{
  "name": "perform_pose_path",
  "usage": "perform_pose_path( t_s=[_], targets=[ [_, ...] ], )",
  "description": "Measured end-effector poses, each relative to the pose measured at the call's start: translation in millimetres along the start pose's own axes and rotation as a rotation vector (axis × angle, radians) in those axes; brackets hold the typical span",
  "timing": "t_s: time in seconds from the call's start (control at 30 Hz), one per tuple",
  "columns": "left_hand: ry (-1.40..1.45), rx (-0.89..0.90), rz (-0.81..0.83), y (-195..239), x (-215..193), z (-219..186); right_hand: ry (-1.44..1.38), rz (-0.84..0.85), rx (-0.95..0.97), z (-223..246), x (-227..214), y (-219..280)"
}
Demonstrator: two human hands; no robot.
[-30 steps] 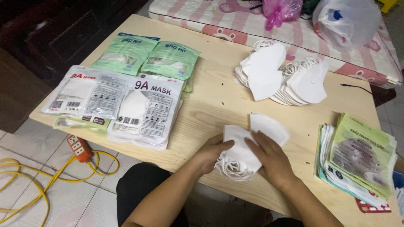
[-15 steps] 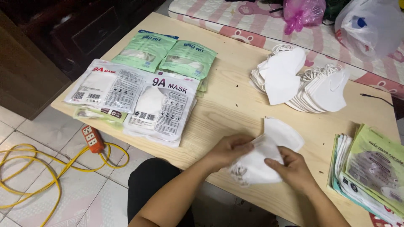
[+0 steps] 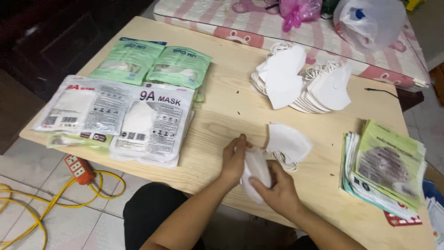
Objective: Folding face masks and placing them into plastic packaging bags
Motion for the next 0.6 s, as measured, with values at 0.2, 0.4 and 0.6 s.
perform_pose_path(
  t_s=[0.2, 0.4, 0.6],
  targets=[
    [0.194, -0.008, 0.013, -5.5, -8.9, 7.9, -0.435, 0.224, -0.344, -9.4, -10.6, 6.8],
    [0.111, -0.007, 0.045, 4.5, -3.9, -1.5, -0.484, 0.226, -0.314, 2.3, -20.6, 6.5],
    [0.208, -0.018, 0.047, -6.1, -6.5, 14.5, -0.584, 0.287, -0.305, 13.2, -21.7, 7.7]
  ],
)
Point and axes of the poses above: each hand's wrist, its own y-axis away from the middle knuckle, its own x-axis out of the palm, z = x × y, the point moved 4 cm from there along -y, towards the middle knuckle, and after that the axes turned 12 degrees about z, right-handed, at the moved point
